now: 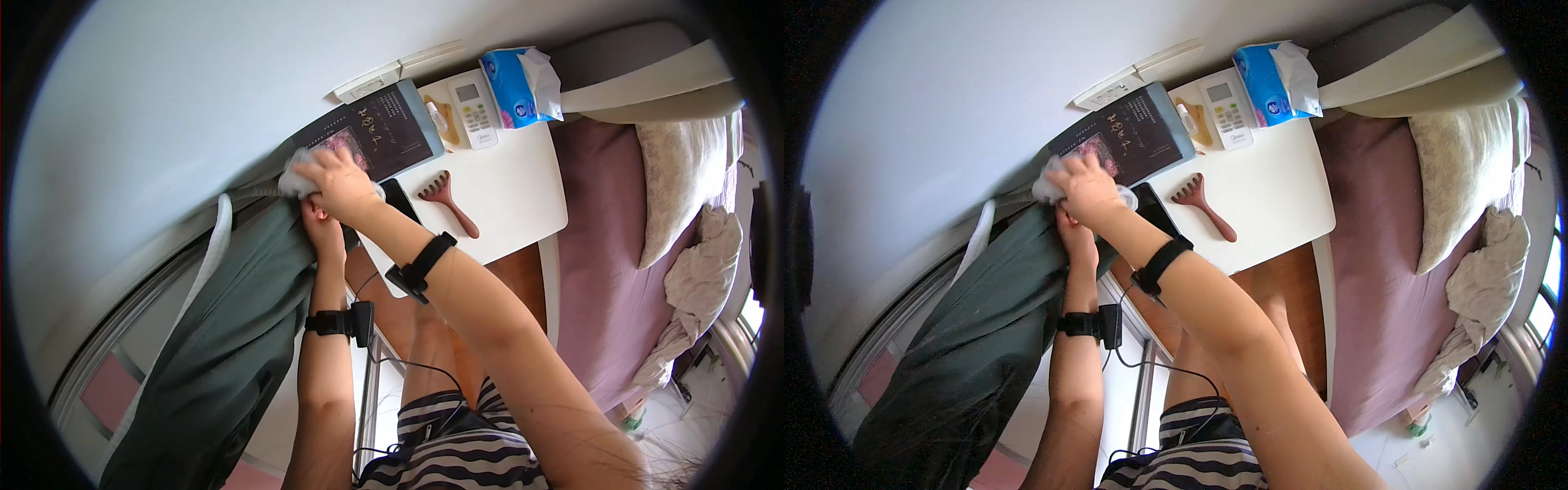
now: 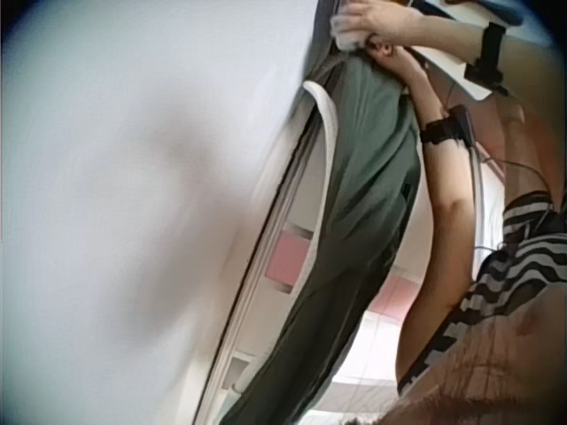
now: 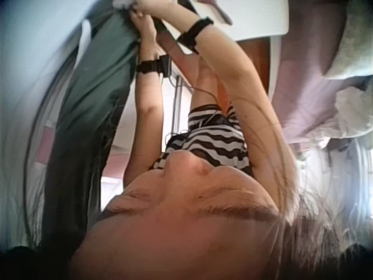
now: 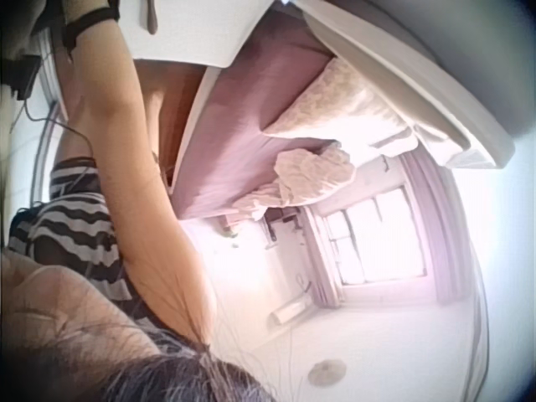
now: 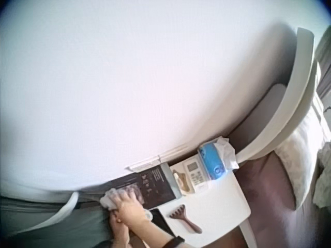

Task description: The person wipes various items and surfaces in a bedroom using a cloth, including a wall-mounted switch, a vanity table top, a smartphone, an air conditioner remote, a nightstand, and a headboard.

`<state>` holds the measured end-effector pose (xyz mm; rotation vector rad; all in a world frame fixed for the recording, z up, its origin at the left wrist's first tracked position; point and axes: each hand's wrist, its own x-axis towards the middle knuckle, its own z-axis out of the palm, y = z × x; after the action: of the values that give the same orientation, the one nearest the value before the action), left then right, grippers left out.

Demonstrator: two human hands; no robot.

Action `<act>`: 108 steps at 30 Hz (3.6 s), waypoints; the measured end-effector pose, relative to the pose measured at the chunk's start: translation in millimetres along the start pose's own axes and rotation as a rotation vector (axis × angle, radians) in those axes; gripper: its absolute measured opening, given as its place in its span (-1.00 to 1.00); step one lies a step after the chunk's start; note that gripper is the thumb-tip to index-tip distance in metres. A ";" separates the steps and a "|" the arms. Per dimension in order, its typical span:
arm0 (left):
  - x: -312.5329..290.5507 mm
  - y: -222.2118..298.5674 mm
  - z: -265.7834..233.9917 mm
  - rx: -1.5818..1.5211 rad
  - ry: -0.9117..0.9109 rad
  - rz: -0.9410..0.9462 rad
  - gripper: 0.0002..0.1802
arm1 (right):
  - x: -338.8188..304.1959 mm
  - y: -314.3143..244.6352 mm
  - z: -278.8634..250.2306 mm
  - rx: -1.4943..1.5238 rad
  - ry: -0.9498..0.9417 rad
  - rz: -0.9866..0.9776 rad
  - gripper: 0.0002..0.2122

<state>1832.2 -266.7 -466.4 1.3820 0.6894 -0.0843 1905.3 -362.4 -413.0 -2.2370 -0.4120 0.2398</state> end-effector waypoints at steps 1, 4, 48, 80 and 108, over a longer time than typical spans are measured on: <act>-0.5 0.0 2.0 -0.081 -0.007 -0.067 -0.49 | -5.4 0.8 -3.1 -0.009 0.001 0.009 -0.47; -20.7 6.6 -10.7 0.061 0.018 -0.009 -0.42 | -27.5 -4.1 -26.8 0.044 0.222 0.182 -0.50; -21.0 -25.5 -16.9 0.073 0.071 -0.085 -0.49 | -16.4 -15.6 29.7 -0.187 -0.121 -0.031 -0.54; -1.8 13.4 28.8 0.209 0.145 -0.009 -0.60 | -69.2 13.2 -22.7 0.027 0.538 0.465 -0.50; -105.8 -13.6 32.2 1.227 -0.409 0.441 0.07 | -223.7 7.7 -94.6 0.124 0.097 0.649 -0.57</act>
<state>1754.0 -334.6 -425.2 2.5517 -0.1144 -0.4806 1728.3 -516.8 -350.9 -2.1840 0.3861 0.4746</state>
